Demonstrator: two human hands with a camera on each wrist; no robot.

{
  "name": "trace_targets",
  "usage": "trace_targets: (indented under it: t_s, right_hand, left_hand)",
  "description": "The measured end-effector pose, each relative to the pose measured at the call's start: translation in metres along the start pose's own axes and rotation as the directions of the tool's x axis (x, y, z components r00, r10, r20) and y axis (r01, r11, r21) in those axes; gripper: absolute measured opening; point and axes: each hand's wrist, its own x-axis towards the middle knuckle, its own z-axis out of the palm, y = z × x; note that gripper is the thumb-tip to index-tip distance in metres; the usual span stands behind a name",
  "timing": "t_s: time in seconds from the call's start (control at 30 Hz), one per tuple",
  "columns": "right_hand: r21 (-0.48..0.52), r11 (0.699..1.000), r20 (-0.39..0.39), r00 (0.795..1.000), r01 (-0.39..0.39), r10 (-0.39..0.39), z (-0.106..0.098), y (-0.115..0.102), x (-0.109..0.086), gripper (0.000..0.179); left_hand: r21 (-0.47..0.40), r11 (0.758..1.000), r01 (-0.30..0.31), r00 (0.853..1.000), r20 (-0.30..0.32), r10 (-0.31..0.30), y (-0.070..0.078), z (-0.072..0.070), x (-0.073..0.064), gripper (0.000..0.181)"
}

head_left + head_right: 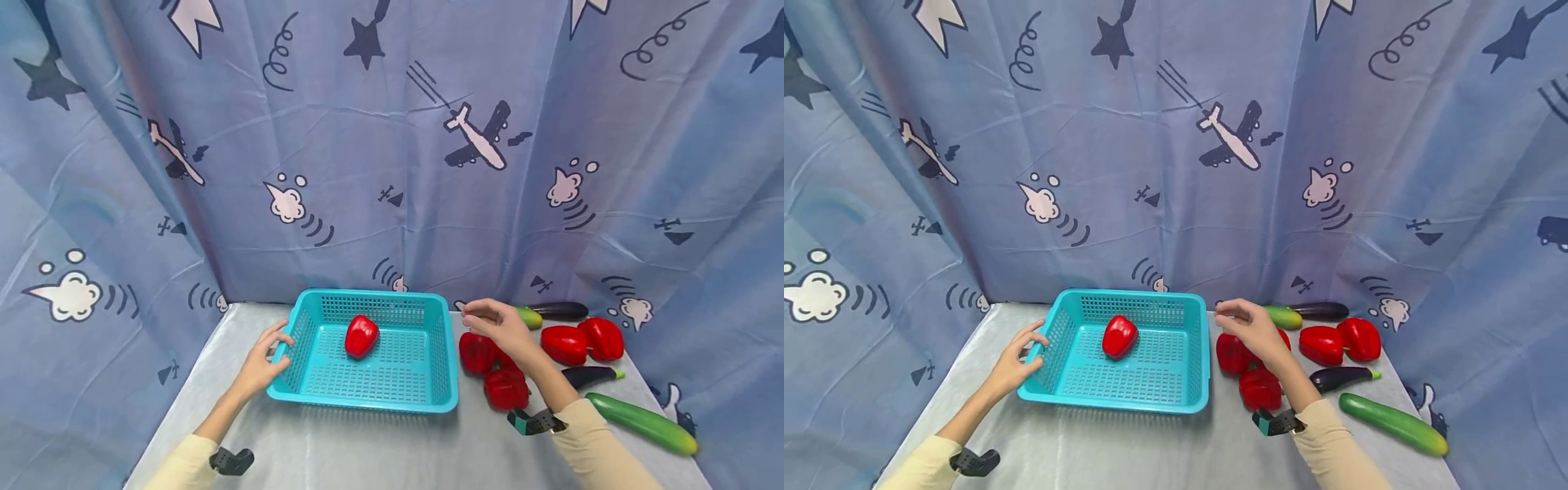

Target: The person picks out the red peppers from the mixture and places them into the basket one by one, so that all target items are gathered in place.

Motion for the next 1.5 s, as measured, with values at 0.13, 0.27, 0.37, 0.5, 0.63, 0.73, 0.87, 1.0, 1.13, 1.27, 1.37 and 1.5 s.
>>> trace_targets:
  t_s: [0.13,0.27,0.37,0.5,0.63,0.73,0.87,1.0,1.13,1.27,1.37,1.5]
  right_hand:
    - [0.021,1.0,-0.034,0.999,-0.011,0.012,-0.015,0.005,-0.018,0.038]
    - [0.043,0.998,-0.064,0.997,-0.037,0.04,-0.026,0.013,-0.034,0.04]
    - [0.043,0.997,-0.075,0.995,-0.062,0.066,-0.033,0.019,-0.045,0.043]
    - [0.036,0.996,-0.089,0.992,-0.085,0.088,-0.04,0.027,-0.059,0.044]
    - [0.042,0.996,-0.09,0.992,-0.084,0.087,-0.048,0.033,-0.068,0.043]
    - [0.041,0.997,-0.083,0.994,-0.066,0.069,-0.053,0.037,-0.072,0.041]
    - [0.03,0.999,-0.088,0.995,-0.045,0.048,-0.06,0.041,-0.076,0.037]
    - [-0.015,0.998,-0.098,0.993,-0.064,0.062,-0.064,0.043,-0.079,0.039]
    - [-0.1,0.99,-0.098,0.991,-0.102,0.092,-0.066,0.043,-0.079,0.042]
    - [-0.177,0.975,-0.105,0.988,-0.131,0.114,-0.067,0.047,-0.079,0.045]
    - [-0.201,0.967,-0.1,0.985,-0.155,0.138,-0.067,0.05,-0.08,0.048]
    - [-0.204,0.966,-0.068,0.987,-0.158,0.147,-0.068,0.052,-0.085,0.051]
  left_hand:
    - [0.015,1.0,0.007,1.0,-0.005,-0.007,-0.001,0.0,-0.002,0.028]
    - [0.024,1.0,0.004,1.0,-0.007,-0.004,0.0,0.0,-0.001,0.028]
    - [0.039,0.999,0.002,1.0,-0.007,-0.002,0.001,-0.001,-0.001,0.028]
    - [0.033,0.999,0.007,1.0,-0.004,-0.007,0.001,0.0,0.0,0.028]
    - [0.015,1.0,0.009,1.0,-0.009,-0.009,0.0,0.001,-0.001,0.028]
    - [0.015,1.0,0.009,1.0,-0.017,-0.008,0.0,0.002,-0.002,0.028]
    - [0.021,1.0,0.006,1.0,-0.024,-0.005,0.001,0.003,-0.001,0.028]
    - [0.011,1.0,0.014,1.0,-0.016,-0.014,-0.001,0.004,-0.001,0.029]
    - [0.002,0.999,0.033,0.999,-0.01,-0.033,-0.003,0.004,-0.001,0.029]
    - [0.005,1.0,0.016,1.0,-0.022,-0.016,-0.003,0.004,-0.002,0.029]
    - [0.007,1.0,-0.002,1.0,-0.029,0.002,-0.002,0.003,-0.002,0.029]
    - [-0.009,1.0,0.002,1.0,-0.024,-0.002,0.001,0.003,-0.002,0.03]
